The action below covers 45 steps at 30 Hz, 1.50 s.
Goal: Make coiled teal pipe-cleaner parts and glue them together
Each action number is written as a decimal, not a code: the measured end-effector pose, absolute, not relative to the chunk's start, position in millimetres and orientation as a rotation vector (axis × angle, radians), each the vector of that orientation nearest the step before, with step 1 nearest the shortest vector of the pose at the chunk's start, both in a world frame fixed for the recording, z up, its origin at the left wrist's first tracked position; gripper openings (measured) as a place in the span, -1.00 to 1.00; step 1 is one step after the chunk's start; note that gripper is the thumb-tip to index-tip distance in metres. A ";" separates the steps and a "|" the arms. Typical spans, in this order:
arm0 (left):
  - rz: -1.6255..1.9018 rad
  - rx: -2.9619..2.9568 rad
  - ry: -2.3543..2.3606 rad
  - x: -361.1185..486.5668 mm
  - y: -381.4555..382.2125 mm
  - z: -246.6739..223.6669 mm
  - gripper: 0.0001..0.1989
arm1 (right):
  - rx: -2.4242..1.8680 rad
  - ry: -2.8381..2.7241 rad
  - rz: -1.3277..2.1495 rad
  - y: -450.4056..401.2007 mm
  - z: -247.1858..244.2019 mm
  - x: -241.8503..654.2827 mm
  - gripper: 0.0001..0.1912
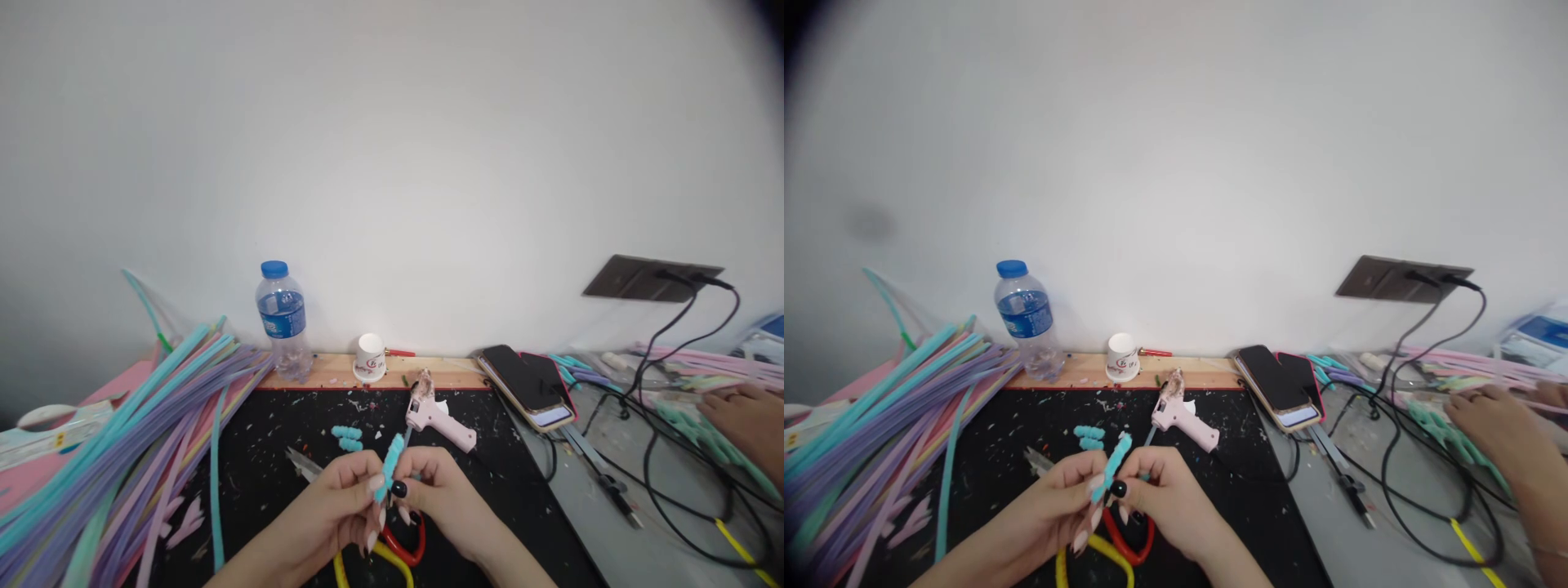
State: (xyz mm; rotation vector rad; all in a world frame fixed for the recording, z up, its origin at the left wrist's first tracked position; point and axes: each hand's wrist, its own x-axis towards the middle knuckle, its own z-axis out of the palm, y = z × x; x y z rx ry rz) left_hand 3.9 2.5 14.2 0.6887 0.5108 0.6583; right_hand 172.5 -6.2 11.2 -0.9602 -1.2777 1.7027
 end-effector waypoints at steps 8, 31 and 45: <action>0.618 0.688 0.576 8.0 -0.7 9.5 -0.76 | -0.912 -1.154 1.755 -5.6 7.3 172.0 -0.68; 0.972 1.437 1.074 1.8 12.0 7.4 -0.79 | -1.218 -1.340 1.391 3.6 19.2 175.9 -0.93; 0.812 1.208 0.995 3.7 16.8 8.4 -0.68 | -1.241 -1.441 1.269 3.6 15.2 176.9 -0.91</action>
